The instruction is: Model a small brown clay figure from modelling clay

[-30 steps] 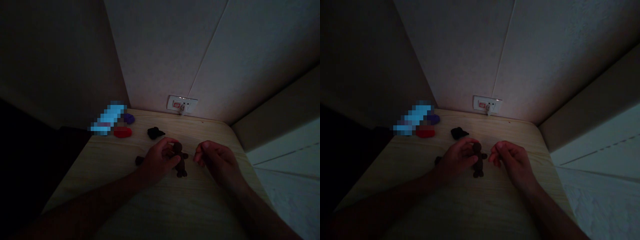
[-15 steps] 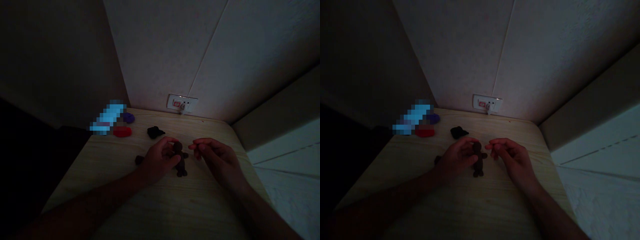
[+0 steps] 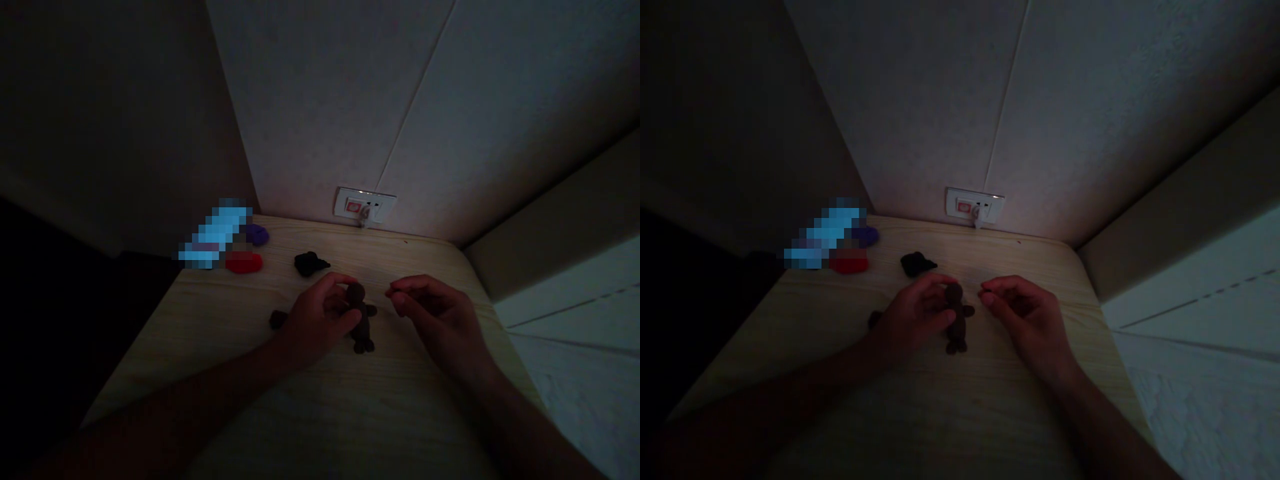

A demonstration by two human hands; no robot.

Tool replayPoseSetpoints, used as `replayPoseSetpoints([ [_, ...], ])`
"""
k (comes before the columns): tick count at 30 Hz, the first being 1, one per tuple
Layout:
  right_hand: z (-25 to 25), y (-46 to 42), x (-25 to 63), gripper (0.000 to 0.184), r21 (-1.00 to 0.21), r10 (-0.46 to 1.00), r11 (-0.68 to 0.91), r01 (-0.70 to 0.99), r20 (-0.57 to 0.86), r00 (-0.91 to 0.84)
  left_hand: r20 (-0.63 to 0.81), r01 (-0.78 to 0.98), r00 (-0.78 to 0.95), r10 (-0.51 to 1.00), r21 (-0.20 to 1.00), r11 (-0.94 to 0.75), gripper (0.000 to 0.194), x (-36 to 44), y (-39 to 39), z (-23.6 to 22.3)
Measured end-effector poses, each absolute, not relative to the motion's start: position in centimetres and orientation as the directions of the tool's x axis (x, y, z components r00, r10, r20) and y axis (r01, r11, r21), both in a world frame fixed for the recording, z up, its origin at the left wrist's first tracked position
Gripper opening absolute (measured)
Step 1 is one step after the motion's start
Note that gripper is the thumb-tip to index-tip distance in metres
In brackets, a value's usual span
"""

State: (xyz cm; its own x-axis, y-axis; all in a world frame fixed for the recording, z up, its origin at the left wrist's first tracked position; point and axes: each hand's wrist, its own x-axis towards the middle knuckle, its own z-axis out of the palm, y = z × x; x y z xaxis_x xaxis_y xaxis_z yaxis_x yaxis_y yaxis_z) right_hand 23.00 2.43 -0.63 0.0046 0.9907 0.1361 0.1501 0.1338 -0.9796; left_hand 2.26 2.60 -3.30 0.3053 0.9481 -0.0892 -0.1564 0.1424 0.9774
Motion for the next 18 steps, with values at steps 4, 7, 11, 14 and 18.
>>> replayPoseSetpoints([
  [4, -0.64, 2.30, 22.88, 0.012, -0.977, 0.988, 0.153, 0.147, 0.152, -0.017, -0.094, -0.163, 0.312, 0.945, 0.975, 0.151, 0.040, 2.28, 2.58, -3.29],
  [7, -0.51, 2.20, 22.84, 0.016, -0.978, 0.988, 0.155, 0.139, 0.149, -0.051, -0.092, -0.166, 0.307, 0.947, 0.975, 0.149, 0.040, 2.27, 2.52, -3.35],
  [11, -0.33, 2.07, 22.80, 0.020, -0.979, 0.988, 0.146, 0.144, 0.138, -0.062, -0.086, -0.172, 0.308, 0.947, 0.974, 0.145, 0.040, 2.27, 2.53, -3.32],
  [14, -0.21, 1.98, 22.75, 0.021, -0.979, 0.991, 0.131, 0.155, 0.125, -0.053, -0.086, -0.159, 0.296, 0.951, 0.977, 0.138, 0.039, 2.31, 2.63, -3.16],
  [18, -0.08, 1.87, 22.73, 0.021, -0.978, 0.991, 0.130, 0.163, 0.122, -0.053, -0.097, -0.163, 0.294, 0.951, 0.975, 0.150, 0.039, 2.34, 2.73, -3.00],
])
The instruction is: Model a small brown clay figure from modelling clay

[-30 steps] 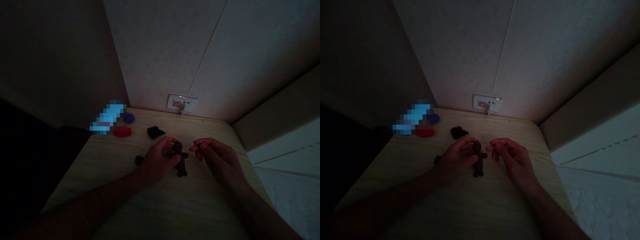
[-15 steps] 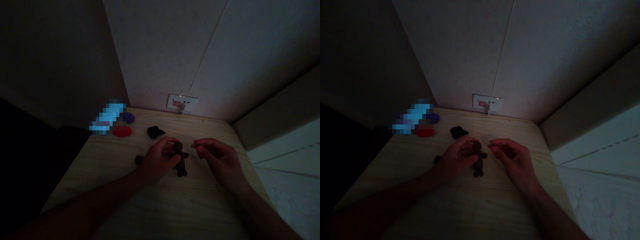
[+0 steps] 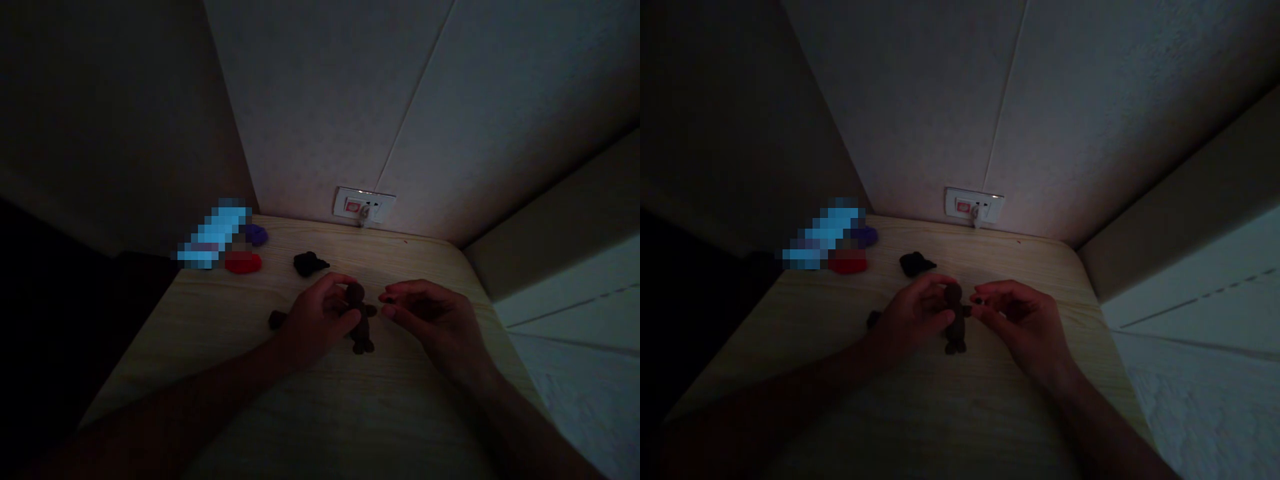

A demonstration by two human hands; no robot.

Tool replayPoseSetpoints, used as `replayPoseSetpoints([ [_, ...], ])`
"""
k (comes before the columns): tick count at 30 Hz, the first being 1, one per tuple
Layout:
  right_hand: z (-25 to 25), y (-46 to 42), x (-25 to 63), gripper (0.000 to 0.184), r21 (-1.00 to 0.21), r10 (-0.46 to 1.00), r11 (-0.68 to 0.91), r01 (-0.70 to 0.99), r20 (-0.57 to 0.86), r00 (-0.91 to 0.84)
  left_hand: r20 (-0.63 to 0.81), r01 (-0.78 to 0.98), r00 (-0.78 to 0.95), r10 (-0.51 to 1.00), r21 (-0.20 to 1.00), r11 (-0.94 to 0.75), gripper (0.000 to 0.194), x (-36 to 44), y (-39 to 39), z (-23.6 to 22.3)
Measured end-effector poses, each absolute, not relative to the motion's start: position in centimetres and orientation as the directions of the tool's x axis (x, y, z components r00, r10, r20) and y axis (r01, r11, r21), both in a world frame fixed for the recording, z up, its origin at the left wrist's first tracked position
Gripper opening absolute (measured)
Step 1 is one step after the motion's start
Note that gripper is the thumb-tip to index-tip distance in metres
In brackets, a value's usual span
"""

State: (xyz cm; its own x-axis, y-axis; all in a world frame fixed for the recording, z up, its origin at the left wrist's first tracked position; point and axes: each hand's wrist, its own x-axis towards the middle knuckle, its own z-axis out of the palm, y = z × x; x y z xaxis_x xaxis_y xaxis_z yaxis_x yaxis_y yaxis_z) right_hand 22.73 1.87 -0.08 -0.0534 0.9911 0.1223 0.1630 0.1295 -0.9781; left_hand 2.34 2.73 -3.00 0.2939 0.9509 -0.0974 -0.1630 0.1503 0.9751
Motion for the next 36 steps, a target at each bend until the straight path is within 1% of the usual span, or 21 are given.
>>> replayPoseSetpoints([
  [3, 0.0, 1.9, 22.7, 0.020, -0.982, 0.992, 0.120, 0.145, 0.113, -0.053, -0.094, -0.165, 0.302, 0.949, 0.975, 0.149, 0.040, 2.3, 2.7, -3.1],
  [6, -0.1, 1.9, 22.7, 0.015, -0.987, 0.993, 0.113, 0.117, 0.107, -0.056, -0.085, -0.160, 0.303, 0.949, 0.977, 0.138, 0.039, 2.3, 2.7, -3.2],
  [9, -0.3, 1.7, 22.6, 0.012, -0.985, 0.989, 0.139, 0.102, 0.134, -0.055, -0.074, -0.160, 0.310, 0.948, 0.979, 0.129, 0.040, 2.2, 2.6, -3.3],
  [12, -0.6, 1.3, 22.5, 0.010, -0.955, 0.976, 0.218, 0.199, 0.206, -0.076, -0.064, -0.130, 0.324, 0.944, 0.985, 0.111, 0.041, 2.2, 2.5, -3.2],
  [15, -1.0, 1.1, 22.4, 0.011, -0.881, 0.939, 0.343, 0.326, 0.315, -0.137, -0.048, -0.102, 0.339, 0.940, 0.991, 0.087, 0.044, 2.1, 2.3, -3.2],
  [17, -1.3, 1.2, 22.3, 0.011, -0.831, 0.909, 0.416, 0.369, 0.384, -0.161, -0.032, -0.091, 0.353, 0.935, 0.993, 0.068, 0.046, 2.1, 2.2, -3.2],
  [20, -1.5, 1.5, 22.2, 0.011, -0.788, 0.884, 0.464, 0.404, 0.438, -0.161, -0.015, -0.075, 0.377, 0.926, 0.996, 0.047, 0.047, 2.0, 2.1, -3.2],
  [31, -1.3, 1.9, 22.1, 0.010, -0.731, 0.855, 0.515, 0.447, 0.477, -0.205, -0.007, -0.069, 0.384, 0.923, 0.997, 0.036, 0.049, 2.0, 2.1, -3.3],
  [36, -1.1, 1.8, 22.2, 0.010, -0.705, 0.853, 0.517, 0.485, 0.467, -0.232, -0.017, -0.072, 0.370, 0.929, 0.996, 0.047, 0.049, 2.0, 2.1, -3.1],
])
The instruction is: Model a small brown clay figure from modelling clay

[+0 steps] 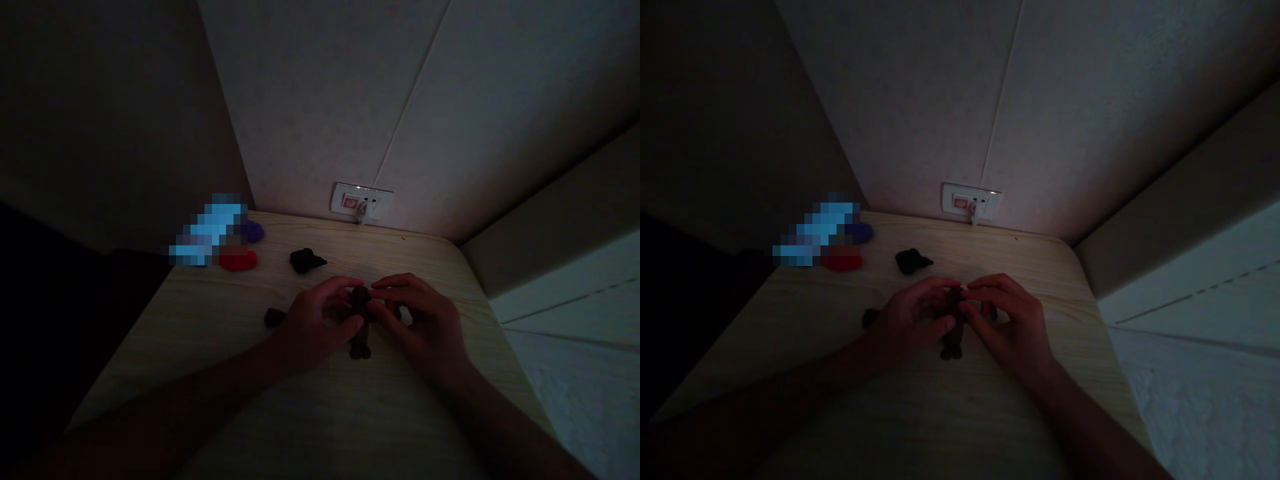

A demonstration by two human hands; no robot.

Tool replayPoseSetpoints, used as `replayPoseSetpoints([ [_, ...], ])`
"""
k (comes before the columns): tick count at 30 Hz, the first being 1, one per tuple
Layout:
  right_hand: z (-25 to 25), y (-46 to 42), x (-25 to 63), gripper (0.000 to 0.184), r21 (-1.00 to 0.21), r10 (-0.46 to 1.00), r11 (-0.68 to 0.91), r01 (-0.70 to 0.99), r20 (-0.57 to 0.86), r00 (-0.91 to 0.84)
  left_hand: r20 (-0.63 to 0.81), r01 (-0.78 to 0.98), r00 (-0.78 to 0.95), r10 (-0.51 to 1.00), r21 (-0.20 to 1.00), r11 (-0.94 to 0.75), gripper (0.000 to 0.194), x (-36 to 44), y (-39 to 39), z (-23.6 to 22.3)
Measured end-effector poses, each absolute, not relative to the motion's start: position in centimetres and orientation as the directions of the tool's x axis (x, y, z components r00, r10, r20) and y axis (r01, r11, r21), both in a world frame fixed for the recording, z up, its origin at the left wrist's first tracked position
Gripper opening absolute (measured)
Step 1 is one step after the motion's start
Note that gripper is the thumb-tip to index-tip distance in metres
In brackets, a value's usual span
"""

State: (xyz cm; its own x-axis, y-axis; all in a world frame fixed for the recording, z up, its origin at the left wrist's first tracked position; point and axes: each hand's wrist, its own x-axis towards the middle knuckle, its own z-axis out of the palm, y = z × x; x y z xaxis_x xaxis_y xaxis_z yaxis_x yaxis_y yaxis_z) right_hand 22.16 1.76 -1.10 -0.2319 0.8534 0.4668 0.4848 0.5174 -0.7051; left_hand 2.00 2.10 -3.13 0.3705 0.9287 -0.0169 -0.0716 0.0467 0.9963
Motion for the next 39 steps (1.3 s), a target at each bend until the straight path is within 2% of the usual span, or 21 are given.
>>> replayPoseSetpoints([
  [21, -1.01, 1.74, 22.18, 0.008, -0.589, 0.799, 0.592, 0.551, 0.520, -0.302, -0.008, -0.038, 0.367, 0.930, 0.999, 0.024, 0.049, 1.92, 2.00, -3.16],
  [32, -0.91, 1.53, 22.00, 0.015, -0.615, 0.811, 0.579, 0.535, 0.504, -0.298, -0.019, -0.066, 0.371, 0.929, 0.997, 0.047, 0.047, 1.93, 2.09, -3.24],
  [39, -1.10, 1.58, 22.00, 0.006, -0.617, 0.813, 0.574, 0.538, 0.506, -0.287, -0.018, -0.030, 0.366, 0.930, 0.999, 0.031, 0.047, 1.88, 2.12, -3.15],
])
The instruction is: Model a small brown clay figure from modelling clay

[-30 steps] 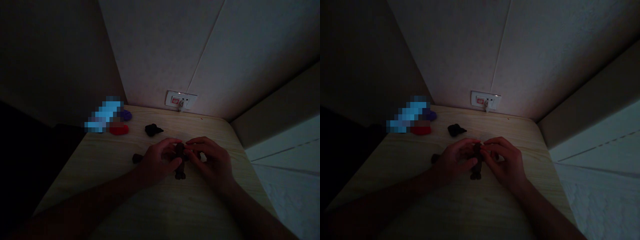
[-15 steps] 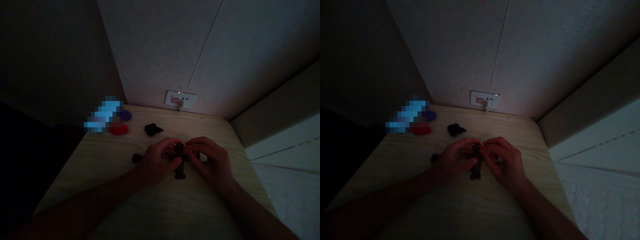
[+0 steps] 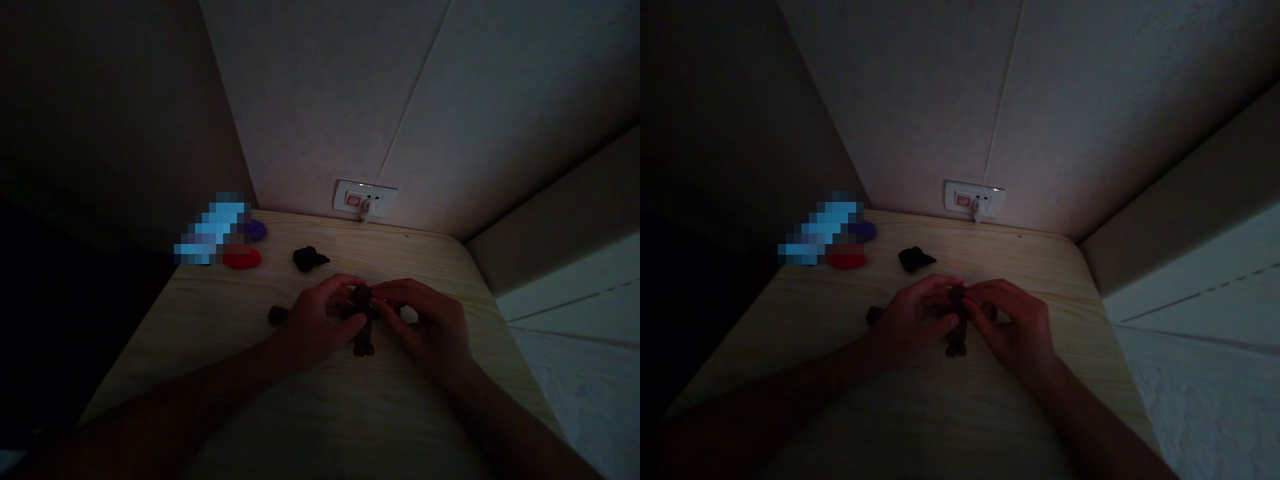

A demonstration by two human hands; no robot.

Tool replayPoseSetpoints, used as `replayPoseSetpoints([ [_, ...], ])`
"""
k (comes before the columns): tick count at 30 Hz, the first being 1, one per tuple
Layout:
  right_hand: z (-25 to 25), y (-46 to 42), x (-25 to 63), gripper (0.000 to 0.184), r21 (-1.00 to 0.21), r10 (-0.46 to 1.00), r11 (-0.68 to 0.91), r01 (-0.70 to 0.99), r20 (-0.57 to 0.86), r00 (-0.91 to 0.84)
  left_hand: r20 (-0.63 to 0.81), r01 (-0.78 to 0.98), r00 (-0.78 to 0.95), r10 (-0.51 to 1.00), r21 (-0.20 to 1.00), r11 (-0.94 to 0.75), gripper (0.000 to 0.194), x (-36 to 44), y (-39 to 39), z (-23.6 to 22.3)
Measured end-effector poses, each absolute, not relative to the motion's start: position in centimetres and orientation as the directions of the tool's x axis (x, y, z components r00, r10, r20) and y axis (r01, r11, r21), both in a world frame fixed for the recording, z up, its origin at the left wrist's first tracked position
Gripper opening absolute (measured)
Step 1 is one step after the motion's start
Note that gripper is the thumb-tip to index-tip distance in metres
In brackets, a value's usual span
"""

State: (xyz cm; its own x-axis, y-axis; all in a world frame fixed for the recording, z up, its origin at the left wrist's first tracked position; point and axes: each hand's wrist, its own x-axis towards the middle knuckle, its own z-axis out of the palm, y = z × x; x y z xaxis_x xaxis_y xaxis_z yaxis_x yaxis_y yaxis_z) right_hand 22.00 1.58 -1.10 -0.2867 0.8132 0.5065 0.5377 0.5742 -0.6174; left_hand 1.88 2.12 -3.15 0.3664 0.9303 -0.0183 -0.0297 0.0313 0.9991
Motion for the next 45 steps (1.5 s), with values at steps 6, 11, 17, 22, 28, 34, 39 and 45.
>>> replayPoseSetpoints([
  [6, -0.9, 1.5, 21.9, 0.006, -0.620, 0.813, 0.577, 0.533, 0.499, -0.300, 0.001, -0.036, 0.365, 0.931, 0.999, 0.013, 0.048, 1.9, 2.2, -3.5],
  [11, -0.8, 1.6, 22.0, 0.011, -0.605, 0.804, 0.584, 0.541, 0.522, -0.284, 0.004, -0.063, 0.367, 0.930, 0.998, 0.020, 0.047, 1.9, 2.1, -3.7],
  [17, -1.0, 1.2, 21.5, 0.011, -0.652, 0.838, 0.521, 0.551, 0.513, -0.185, 0.012, -0.085, 0.369, 0.929, 0.996, 0.021, 0.047, 2.1, 2.1, -3.7],
  [22, -1.2, 1.0, 21.1, 0.006, -0.676, 0.840, 0.512, 0.530, 0.524, -0.144, 0.027, -0.101, 0.374, 0.927, 0.995, 0.012, 0.048, 2.0, 2.2, -3.9],
  [28, -1.2, 1.0, 20.8, 0.009, -0.703, 0.843, 0.514, 0.491, 0.521, -0.135, 0.037, -0.117, 0.359, 0.933, 0.993, 0.005, 0.048, 2.0, 2.0, -4.0],
  [34, -1.4, 1.0, 20.9, 0.008, -0.711, 0.851, 0.501, 0.494, 0.507, -0.134, 0.035, -0.076, 0.346, 0.938, 0.997, -0.010, 0.049, 2.0, 2.1, -3.8],
  [39, -1.1, 1.1, 21.4, 0.017, -0.661, 0.825, 0.545, 0.516, 0.532, -0.190, 0.024, -0.074, 0.353, 0.935, 0.997, 0.002, 0.049, 1.8, 2.1, -3.8],
  [45, -1.0, 1.4, 21.9, 0.016, -0.592, 0.776, 0.621, 0.514, 0.556, -0.298, 0.031, -0.024, 0.355, 0.934, 0.999, -0.024, 0.053, 1.9, 2.1, -3.4],
])
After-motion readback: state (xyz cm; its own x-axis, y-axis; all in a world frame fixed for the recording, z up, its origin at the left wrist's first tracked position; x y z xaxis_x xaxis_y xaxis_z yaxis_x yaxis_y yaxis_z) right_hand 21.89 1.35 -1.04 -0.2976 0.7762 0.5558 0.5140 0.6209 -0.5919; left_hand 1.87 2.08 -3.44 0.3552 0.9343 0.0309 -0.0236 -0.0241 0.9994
